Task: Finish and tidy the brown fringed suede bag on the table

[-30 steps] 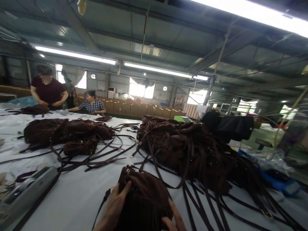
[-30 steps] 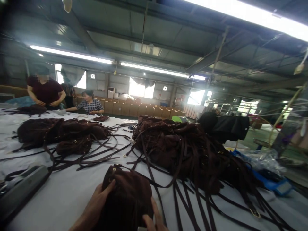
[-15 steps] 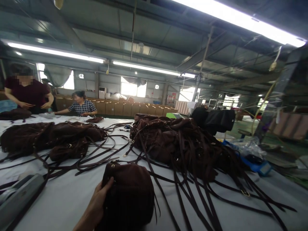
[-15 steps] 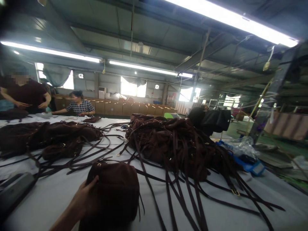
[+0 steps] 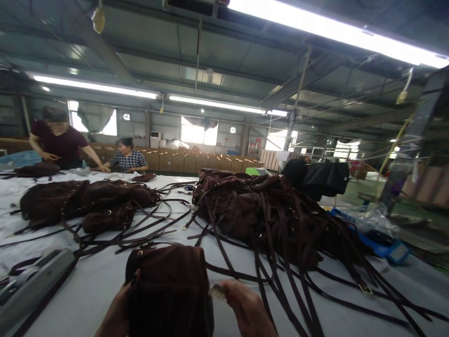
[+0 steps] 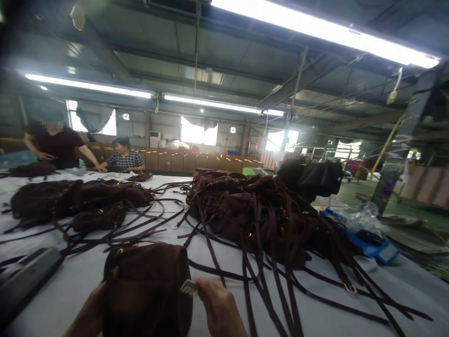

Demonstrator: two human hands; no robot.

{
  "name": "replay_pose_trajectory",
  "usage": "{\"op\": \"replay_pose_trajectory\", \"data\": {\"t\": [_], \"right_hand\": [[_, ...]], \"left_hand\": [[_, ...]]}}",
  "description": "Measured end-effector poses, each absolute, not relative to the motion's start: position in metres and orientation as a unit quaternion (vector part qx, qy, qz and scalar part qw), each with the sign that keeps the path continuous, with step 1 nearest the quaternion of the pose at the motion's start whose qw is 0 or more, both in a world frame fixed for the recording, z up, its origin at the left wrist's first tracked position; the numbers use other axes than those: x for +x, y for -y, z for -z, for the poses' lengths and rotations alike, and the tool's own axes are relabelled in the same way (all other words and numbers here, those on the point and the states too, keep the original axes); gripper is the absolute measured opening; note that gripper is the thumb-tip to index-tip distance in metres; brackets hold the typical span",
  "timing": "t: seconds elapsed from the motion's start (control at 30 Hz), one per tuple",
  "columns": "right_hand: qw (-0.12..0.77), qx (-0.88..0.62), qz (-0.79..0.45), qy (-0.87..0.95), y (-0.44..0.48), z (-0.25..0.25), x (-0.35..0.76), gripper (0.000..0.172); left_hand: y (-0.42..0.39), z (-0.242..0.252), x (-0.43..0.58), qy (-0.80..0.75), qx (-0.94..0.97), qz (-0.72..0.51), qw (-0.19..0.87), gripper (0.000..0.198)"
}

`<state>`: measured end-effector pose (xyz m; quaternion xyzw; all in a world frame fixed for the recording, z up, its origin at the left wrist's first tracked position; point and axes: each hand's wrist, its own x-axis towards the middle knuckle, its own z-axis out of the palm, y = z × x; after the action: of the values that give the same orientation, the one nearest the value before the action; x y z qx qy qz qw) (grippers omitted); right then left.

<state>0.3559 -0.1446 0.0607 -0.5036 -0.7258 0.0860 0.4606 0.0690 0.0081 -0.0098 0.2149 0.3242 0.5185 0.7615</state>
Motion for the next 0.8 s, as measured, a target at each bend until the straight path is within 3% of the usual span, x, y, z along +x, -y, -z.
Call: {"op": "replay_pose_trajectory", "data": {"t": [0.13, 0.33, 0.47, 0.63, 0.8], "right_hand": [[0.393, -0.507, -0.044, 0.766, 0.126, -0.077, 0.34, 0.032], [0.221, -0.516, 0.154, 0.813, 0.106, -0.061, 0.341, 0.05], [0.169, -0.504, 0.162, 0.831, 0.105, -0.042, 0.338, 0.051], [0.102, -0.497, 0.133, 0.851, 0.11, -0.036, 0.329, 0.058], [0.09, -0.535, 0.14, 0.828, 0.106, -0.057, 0.327, 0.065]], "left_hand": [[-0.002, 0.004, 0.078, -0.316, 0.23, -0.495, 0.776, 0.046], [-0.001, 0.004, 0.087, -0.296, 0.214, -0.468, 0.805, 0.023], [-0.01, 0.003, 0.091, -0.312, 0.2, -0.456, 0.809, 0.008], [-0.018, 0.0, 0.095, -0.342, 0.182, -0.437, 0.812, 0.019], [-0.022, -0.006, 0.096, -0.345, 0.185, -0.417, 0.82, 0.023]]}}
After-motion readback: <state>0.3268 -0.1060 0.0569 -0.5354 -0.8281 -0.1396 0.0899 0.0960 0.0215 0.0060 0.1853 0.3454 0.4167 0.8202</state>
